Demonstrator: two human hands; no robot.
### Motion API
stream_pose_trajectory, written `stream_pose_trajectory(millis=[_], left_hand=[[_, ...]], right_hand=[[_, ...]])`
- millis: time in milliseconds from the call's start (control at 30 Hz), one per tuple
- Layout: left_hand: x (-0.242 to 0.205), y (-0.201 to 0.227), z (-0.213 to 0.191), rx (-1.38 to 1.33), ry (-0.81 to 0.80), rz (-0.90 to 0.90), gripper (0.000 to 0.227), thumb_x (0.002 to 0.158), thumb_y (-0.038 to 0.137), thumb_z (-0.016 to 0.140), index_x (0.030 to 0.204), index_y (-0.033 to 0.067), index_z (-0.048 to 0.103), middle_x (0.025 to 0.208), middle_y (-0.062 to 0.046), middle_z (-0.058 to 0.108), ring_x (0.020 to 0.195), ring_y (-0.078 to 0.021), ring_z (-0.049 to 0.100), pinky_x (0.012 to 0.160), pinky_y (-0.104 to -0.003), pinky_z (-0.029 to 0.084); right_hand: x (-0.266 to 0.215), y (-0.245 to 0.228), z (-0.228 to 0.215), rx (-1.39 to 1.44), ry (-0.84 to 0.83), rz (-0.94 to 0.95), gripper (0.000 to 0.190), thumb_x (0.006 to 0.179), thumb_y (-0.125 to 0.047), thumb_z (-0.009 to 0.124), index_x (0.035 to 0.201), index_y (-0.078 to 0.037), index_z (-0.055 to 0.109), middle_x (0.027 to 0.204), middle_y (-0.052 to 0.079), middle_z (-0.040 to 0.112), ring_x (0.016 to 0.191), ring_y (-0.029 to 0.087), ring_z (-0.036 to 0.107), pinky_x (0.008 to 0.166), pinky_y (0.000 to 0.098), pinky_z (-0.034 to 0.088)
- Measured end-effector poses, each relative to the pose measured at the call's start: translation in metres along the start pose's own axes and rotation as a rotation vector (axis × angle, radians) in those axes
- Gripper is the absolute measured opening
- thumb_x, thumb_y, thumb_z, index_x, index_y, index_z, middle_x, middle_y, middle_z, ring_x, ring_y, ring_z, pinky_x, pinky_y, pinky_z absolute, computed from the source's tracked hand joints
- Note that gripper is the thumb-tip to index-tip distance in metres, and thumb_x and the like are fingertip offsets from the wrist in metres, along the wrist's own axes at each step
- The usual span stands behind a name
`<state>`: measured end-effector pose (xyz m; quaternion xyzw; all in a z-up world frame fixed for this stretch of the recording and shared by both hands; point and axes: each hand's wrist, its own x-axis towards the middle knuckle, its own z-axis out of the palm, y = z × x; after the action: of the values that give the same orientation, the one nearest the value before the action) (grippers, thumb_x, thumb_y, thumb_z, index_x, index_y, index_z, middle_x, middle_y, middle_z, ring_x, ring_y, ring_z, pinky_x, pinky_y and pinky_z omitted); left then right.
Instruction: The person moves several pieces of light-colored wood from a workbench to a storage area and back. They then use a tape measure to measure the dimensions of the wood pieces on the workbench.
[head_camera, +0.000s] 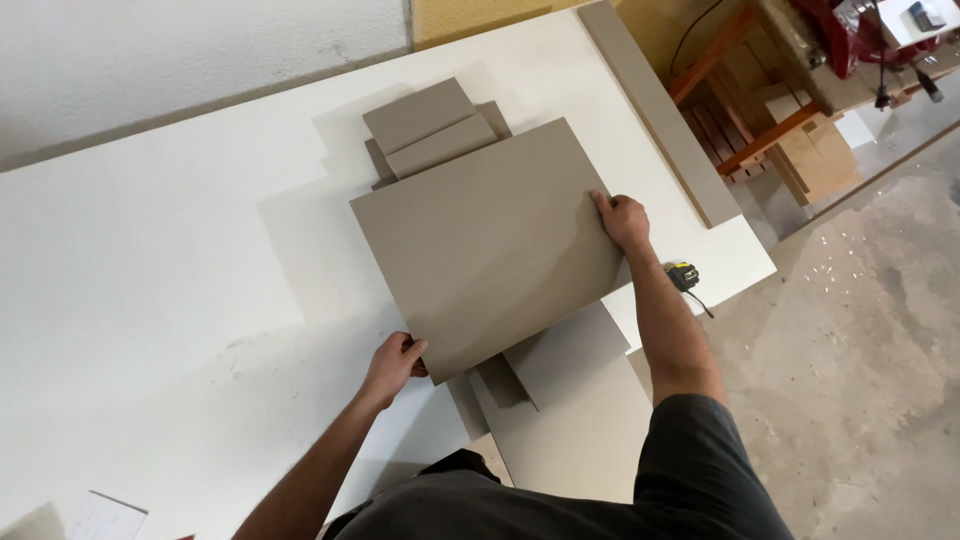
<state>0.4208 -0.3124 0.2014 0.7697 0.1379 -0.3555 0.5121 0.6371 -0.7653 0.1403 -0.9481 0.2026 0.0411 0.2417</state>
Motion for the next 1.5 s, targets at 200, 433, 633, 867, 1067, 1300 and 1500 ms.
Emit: stream_pose_trajectory(millis=[200, 433, 633, 867, 1067, 1300, 1500], left_hand=[[-0.001, -0.006, -0.002, -0.059, 0.028, 0.028, 0.077, 0.1, 0.055, 0.06, 0.146, -0.0066, 0.048, 0.144, -0.034, 0.052, 0.136, -0.0478, 0.051, 0.106, -0.057, 0.05], [-0.003, -0.02, -0.011, -0.24, 0.01, -0.006, 0.07, 0.101, 0.043, 0.066, 0.143, -0.0102, 0.048, 0.132, -0.039, 0.059, 0.119, -0.0465, 0.065, 0.099, -0.054, 0.056], [0.01, -0.047, -0.007, -0.27, 0.034, -0.017, 0.058, 0.102, 0.032, 0.067, 0.136, -0.0122, 0.053, 0.121, -0.036, 0.064, 0.11, -0.0431, 0.069, 0.095, -0.049, 0.057], [0.008, -0.05, -0.018, -0.199, 0.179, 0.052, 0.045, 0.104, 0.029, 0.066, 0.127, -0.0091, 0.061, 0.098, -0.022, 0.068, 0.085, -0.0266, 0.068, 0.075, -0.036, 0.059], [0.015, -0.058, -0.013, -0.194, 0.255, 0.24, 0.029, 0.101, 0.027, 0.07, 0.114, 0.001, 0.071, 0.083, -0.016, 0.069, 0.069, -0.021, 0.068, 0.063, -0.032, 0.059], [-0.009, -0.049, 0.024, -0.532, -0.232, 0.229, 0.047, 0.094, 0.03, 0.081, 0.119, -0.0081, 0.069, 0.099, -0.022, 0.074, 0.086, -0.0252, 0.074, 0.078, -0.036, 0.064], [-0.01, -0.092, -0.019, -0.393, -0.376, 0.236, 0.033, 0.09, 0.011, 0.081, 0.106, -0.0136, 0.066, 0.095, -0.022, 0.068, 0.088, -0.0321, 0.076, 0.077, -0.039, 0.065]], right_hand=[[0.015, 0.021, 0.016, -0.034, 0.034, -0.046, 0.076, 0.101, -0.079, 0.051, 0.118, -0.009, 0.075, 0.108, 0.021, 0.075, 0.108, 0.045, 0.069, 0.091, 0.0562, 0.055], [0.026, 0.201, 0.017, -0.088, 0.491, 0.074, 0.032, 0.105, -0.041, 0.066, 0.129, -0.02, 0.073, 0.12, 0.016, 0.07, 0.11, 0.044, 0.067, 0.094, 0.0512, 0.056], [-0.021, 0.258, 0.034, -0.226, -0.033, 0.232, 0.074, 0.092, -0.047, 0.07, 0.158, -0.03, 0.044, 0.164, 0.019, 0.03, 0.133, 0.054, 0.05, 0.105, 0.0609, 0.051], [-0.059, 0.235, 0.014, 0.297, 0.385, 0.32, 0.059, 0.085, -0.044, 0.084, 0.126, -0.01, 0.059, 0.112, 0.018, 0.06, 0.102, 0.036, 0.067, 0.085, 0.0484, 0.055], [-0.203, 0.065, -0.037, 0.826, 0.279, 0.059, 0.046, 0.082, -0.022, 0.09, 0.116, -0.008, 0.064, 0.091, 0.009, 0.061, 0.077, 0.018, 0.062, 0.071, 0.031, 0.054], [-0.357, -0.083, 0.085, 0.624, -0.312, -0.242, 0.066, 0.078, -0.028, 0.094, 0.123, -0.002, 0.054, 0.101, 0.023, 0.068, 0.093, 0.034, 0.072, 0.081, 0.0415, 0.06], [-0.433, -0.124, 0.118, 0.212, -0.073, -0.259, 0.062, 0.071, -0.04, 0.096, 0.107, -0.01, 0.055, 0.089, 0.015, 0.065, 0.086, 0.037, 0.07, 0.073, 0.0454, 0.057]])
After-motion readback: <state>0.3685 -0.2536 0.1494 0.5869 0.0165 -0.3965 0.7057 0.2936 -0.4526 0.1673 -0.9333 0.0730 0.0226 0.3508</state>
